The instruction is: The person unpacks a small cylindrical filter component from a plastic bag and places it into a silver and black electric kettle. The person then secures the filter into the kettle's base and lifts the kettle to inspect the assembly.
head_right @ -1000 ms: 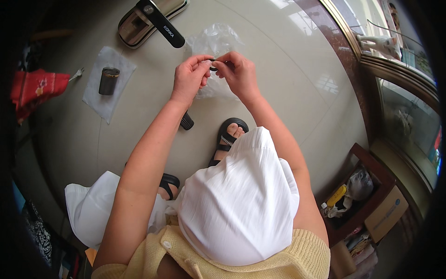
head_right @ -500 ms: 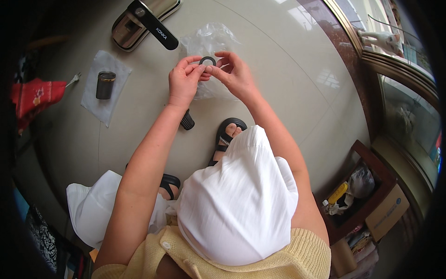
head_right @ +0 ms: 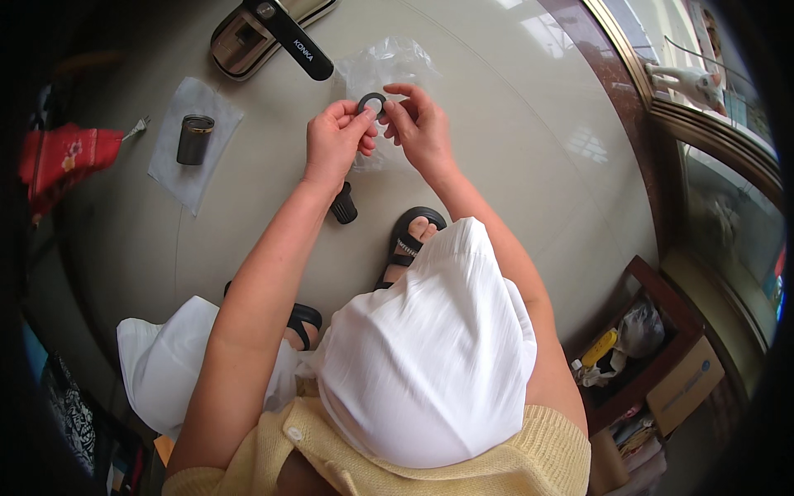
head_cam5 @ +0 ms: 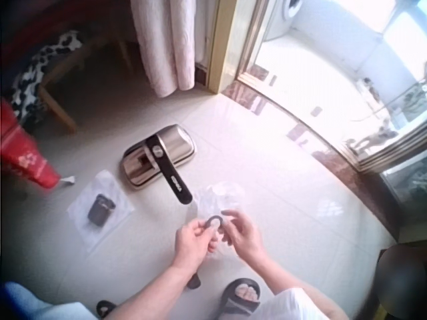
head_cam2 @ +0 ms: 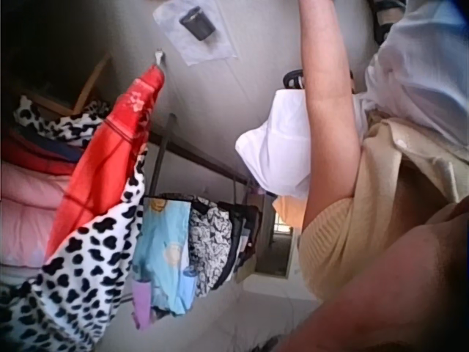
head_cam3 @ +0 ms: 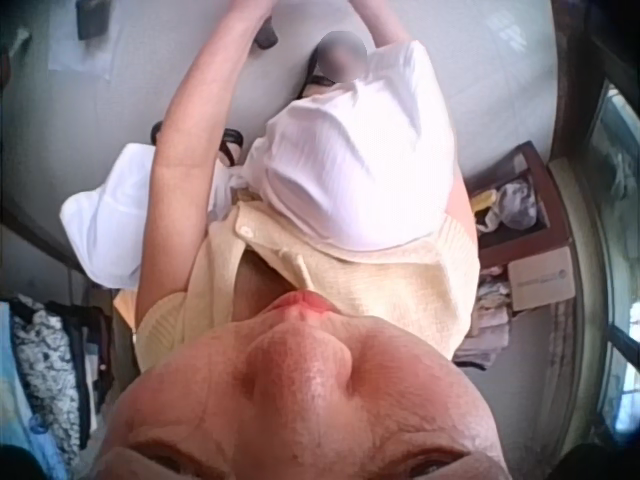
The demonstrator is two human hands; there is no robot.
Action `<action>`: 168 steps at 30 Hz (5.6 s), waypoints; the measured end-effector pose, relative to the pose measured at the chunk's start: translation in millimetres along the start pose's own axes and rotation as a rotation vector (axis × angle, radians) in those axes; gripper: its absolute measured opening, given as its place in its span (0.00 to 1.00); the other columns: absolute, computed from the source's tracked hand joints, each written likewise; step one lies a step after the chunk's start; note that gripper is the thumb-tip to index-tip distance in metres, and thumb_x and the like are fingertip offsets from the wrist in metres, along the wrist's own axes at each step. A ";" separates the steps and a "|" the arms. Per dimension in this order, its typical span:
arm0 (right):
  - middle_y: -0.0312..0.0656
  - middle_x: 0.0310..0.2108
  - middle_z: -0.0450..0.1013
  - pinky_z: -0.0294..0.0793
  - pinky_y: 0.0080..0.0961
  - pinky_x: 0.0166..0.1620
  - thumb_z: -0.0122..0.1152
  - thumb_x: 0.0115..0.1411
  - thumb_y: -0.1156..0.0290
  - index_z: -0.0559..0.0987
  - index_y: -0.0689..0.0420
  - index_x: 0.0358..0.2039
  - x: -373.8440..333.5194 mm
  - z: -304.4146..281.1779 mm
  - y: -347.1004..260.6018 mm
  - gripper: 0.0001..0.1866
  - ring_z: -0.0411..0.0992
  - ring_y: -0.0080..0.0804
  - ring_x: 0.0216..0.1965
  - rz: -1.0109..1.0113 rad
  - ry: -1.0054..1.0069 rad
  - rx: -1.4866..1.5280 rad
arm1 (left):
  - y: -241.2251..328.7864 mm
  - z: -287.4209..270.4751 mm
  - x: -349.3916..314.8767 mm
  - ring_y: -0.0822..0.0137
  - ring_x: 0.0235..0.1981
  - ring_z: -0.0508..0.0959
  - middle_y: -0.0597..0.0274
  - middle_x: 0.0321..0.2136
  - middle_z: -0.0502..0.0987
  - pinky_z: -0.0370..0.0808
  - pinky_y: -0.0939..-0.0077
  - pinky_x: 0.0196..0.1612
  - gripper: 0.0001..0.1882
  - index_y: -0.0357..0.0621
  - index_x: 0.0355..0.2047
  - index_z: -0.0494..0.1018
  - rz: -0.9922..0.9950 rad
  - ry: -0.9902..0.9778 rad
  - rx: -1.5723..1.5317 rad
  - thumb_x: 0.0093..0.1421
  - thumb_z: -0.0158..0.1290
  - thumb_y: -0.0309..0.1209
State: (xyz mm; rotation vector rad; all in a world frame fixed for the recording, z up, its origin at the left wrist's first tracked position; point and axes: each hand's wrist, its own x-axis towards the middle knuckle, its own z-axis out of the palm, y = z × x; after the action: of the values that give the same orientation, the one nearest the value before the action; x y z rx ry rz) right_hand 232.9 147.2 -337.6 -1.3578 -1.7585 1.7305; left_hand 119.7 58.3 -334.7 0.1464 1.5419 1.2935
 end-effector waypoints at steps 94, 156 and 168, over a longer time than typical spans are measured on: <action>0.32 0.30 0.71 0.73 0.21 0.36 0.57 0.66 0.55 0.74 0.57 0.36 -56.6 39.4 -59.3 0.17 0.69 0.20 0.28 0.600 -0.432 0.918 | 30.6 -74.8 -46.7 0.79 0.31 0.75 0.70 0.30 0.78 0.71 0.85 0.35 0.19 0.41 0.37 0.75 0.156 -0.077 -0.021 0.54 0.68 0.40; 0.34 0.27 0.66 0.70 0.19 0.32 0.46 0.71 0.53 0.67 0.57 0.31 -51.3 55.0 -35.3 0.20 0.64 0.23 0.28 0.757 -0.382 1.196 | 31.6 -71.3 -48.6 0.82 0.15 0.61 0.72 0.14 0.66 0.57 0.84 0.18 0.24 0.41 0.19 0.70 0.156 0.293 0.176 0.65 0.55 0.46; 0.34 0.25 0.65 0.70 0.20 0.32 0.43 0.72 0.53 0.67 0.56 0.28 -48.1 54.8 -27.8 0.21 0.64 0.22 0.27 0.844 -0.412 1.289 | 39.6 -67.1 -52.5 0.83 0.15 0.61 0.73 0.14 0.66 0.56 0.85 0.18 0.22 0.42 0.18 0.69 0.157 0.235 0.089 0.64 0.56 0.42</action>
State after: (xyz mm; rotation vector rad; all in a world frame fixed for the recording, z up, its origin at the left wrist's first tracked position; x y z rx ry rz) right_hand 203.3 82.3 -306.1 -1.0995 0.2156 2.8391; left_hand 71.6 -2.9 -282.1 0.1799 1.8191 1.4044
